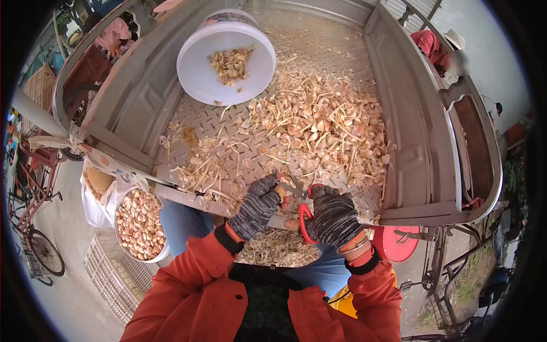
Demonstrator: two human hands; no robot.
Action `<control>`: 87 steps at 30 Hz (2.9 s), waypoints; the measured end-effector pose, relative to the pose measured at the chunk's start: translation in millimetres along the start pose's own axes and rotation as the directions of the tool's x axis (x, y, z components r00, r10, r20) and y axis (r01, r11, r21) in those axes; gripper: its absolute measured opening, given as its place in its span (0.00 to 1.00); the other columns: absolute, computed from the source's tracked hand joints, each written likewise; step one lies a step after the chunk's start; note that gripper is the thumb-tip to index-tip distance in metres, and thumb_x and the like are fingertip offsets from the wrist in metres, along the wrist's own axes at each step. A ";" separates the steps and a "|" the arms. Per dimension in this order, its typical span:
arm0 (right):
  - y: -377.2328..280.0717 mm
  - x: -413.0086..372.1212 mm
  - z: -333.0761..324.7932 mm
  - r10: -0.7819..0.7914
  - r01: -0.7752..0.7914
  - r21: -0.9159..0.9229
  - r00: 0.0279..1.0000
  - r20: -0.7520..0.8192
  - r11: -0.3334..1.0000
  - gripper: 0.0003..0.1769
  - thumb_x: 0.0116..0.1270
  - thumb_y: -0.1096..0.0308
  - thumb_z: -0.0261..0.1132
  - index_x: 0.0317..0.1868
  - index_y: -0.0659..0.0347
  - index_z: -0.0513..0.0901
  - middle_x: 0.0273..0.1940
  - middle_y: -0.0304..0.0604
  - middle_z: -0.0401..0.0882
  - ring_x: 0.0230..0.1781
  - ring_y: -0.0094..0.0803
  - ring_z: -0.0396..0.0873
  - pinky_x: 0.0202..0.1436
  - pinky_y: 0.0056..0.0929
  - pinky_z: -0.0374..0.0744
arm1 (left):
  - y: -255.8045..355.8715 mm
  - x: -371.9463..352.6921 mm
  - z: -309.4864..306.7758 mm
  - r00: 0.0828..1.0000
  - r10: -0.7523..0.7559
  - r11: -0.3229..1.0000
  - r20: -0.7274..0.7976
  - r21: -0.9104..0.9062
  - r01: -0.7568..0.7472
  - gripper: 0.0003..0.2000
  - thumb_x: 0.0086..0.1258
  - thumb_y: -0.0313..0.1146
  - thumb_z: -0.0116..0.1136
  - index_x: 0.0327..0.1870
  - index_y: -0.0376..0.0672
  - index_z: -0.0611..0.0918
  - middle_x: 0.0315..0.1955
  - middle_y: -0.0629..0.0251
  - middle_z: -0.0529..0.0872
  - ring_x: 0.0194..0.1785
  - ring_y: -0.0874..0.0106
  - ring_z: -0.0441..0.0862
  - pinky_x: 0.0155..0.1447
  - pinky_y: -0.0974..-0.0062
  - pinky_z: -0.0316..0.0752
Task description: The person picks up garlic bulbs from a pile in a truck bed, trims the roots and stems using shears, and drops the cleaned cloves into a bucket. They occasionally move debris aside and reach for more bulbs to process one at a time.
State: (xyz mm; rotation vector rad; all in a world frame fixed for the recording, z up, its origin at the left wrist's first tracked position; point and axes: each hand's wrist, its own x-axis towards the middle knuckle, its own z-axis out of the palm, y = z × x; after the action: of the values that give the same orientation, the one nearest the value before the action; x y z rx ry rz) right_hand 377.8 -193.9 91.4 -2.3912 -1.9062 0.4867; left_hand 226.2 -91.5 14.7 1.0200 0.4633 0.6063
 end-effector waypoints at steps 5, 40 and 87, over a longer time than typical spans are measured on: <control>4.2 12.0 7.5 -0.061 0.060 -0.028 0.998 -0.020 0.998 0.39 0.53 0.35 0.60 0.48 0.65 0.75 0.41 0.55 0.80 0.43 0.47 0.79 0.52 0.45 0.69 | -8.9 8.8 -13.9 1.000 -0.009 1.000 -0.018 0.029 0.009 0.15 0.71 0.33 0.50 0.55 0.36 0.73 0.26 0.67 0.78 0.29 0.78 0.74 0.37 0.79 0.72; 6.6 -4.1 5.5 -0.199 0.235 0.079 0.927 -0.318 0.969 0.13 0.51 0.59 0.67 0.29 0.60 0.78 0.24 0.46 0.76 0.25 0.46 0.77 0.28 0.41 0.73 | 29.9 -9.7 -6.6 0.987 0.131 0.978 -0.088 0.174 -0.115 0.12 0.72 0.32 0.47 0.48 0.37 0.78 0.26 0.71 0.77 0.25 0.83 0.72 0.30 0.84 0.68; -38.7 -20.7 11.8 -0.270 0.284 0.000 0.914 -0.302 0.959 0.16 0.49 0.59 0.68 0.35 0.60 0.82 0.29 0.49 0.81 0.29 0.48 0.78 0.36 0.39 0.74 | 24.7 -63.9 -30.4 0.988 -0.096 0.961 0.124 -0.245 0.125 0.10 0.67 0.37 0.54 0.40 0.39 0.75 0.24 0.65 0.75 0.23 0.78 0.70 0.24 0.79 0.65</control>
State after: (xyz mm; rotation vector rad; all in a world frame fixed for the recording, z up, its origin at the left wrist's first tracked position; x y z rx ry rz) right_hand 334.1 -206.3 93.4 -1.9809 -2.0185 0.1356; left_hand 153.6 -104.6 27.9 0.7748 0.3324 0.4911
